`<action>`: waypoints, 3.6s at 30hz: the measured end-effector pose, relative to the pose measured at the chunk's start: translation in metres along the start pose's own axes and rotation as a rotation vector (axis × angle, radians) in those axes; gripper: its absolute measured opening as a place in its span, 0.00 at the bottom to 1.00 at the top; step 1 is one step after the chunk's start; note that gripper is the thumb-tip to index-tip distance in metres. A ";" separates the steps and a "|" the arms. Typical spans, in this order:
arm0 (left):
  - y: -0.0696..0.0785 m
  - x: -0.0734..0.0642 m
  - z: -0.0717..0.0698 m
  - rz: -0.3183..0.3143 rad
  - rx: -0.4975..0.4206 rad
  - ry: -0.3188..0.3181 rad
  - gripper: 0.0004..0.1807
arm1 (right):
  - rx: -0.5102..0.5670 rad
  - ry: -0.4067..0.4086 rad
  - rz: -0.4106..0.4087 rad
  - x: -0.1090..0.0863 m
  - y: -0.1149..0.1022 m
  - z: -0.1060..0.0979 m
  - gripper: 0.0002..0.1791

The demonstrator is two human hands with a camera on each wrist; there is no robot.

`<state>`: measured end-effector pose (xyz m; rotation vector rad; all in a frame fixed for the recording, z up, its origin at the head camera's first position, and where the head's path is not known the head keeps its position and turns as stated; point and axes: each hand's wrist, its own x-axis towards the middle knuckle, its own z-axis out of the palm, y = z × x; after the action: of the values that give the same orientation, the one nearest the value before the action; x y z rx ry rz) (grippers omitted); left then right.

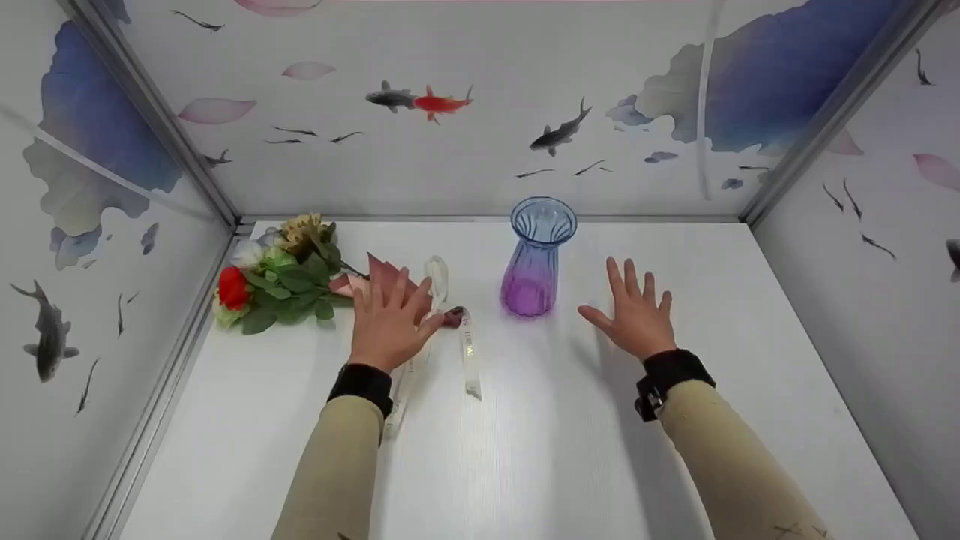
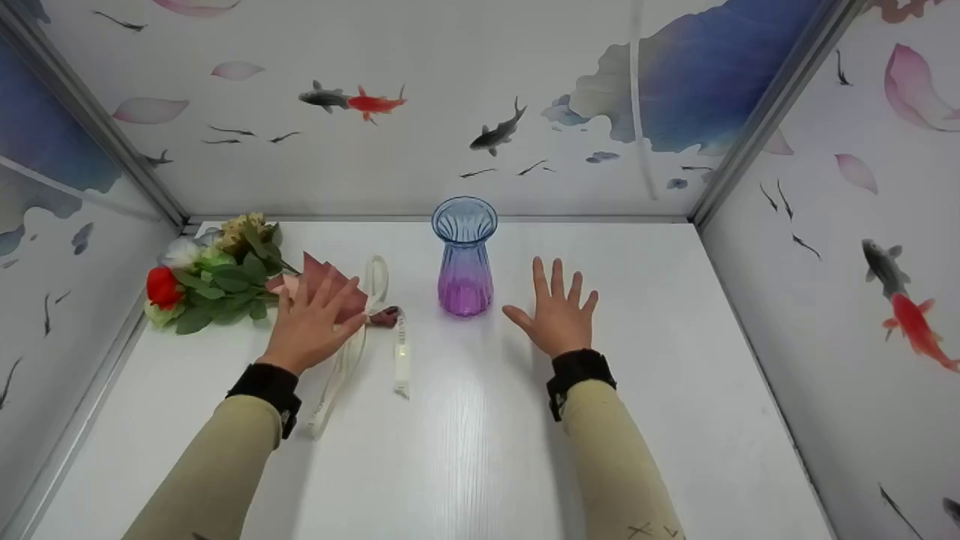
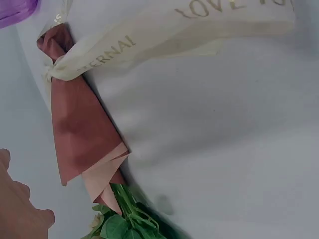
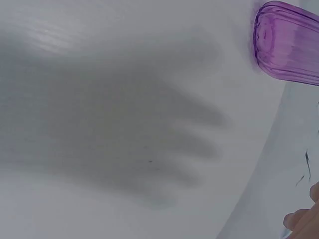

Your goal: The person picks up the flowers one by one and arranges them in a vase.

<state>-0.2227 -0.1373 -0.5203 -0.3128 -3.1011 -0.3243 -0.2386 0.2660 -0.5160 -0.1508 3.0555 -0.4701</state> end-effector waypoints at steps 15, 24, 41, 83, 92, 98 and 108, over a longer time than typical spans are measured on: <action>0.012 -0.015 0.044 0.013 -0.012 -0.087 0.37 | 0.222 -0.068 -0.025 0.008 -0.024 0.016 0.61; 0.017 -0.019 0.064 -0.009 -0.058 -0.110 0.38 | 0.420 -0.130 -0.041 0.015 -0.042 0.020 0.61; 0.020 -0.025 0.076 0.045 -0.072 -0.106 0.36 | 0.440 -0.209 -0.023 0.007 -0.057 0.039 0.61; 0.050 -0.034 0.083 0.227 0.063 -0.129 0.40 | -0.063 -0.232 -0.568 -0.040 -0.100 0.105 0.43; 0.058 -0.036 0.081 0.232 0.055 -0.142 0.49 | -0.091 -0.216 -0.623 -0.046 -0.100 0.113 0.38; 0.059 -0.037 0.082 0.240 0.056 -0.154 0.46 | -0.089 -0.207 -0.628 -0.051 -0.102 0.115 0.36; 0.058 -0.019 0.061 0.196 0.067 0.017 0.32 | -0.081 -0.207 -0.649 -0.054 -0.099 0.113 0.33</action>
<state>-0.1914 -0.0733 -0.5688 -0.6031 -3.0229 -0.2179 -0.1688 0.1438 -0.5922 -1.1304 2.7583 -0.3201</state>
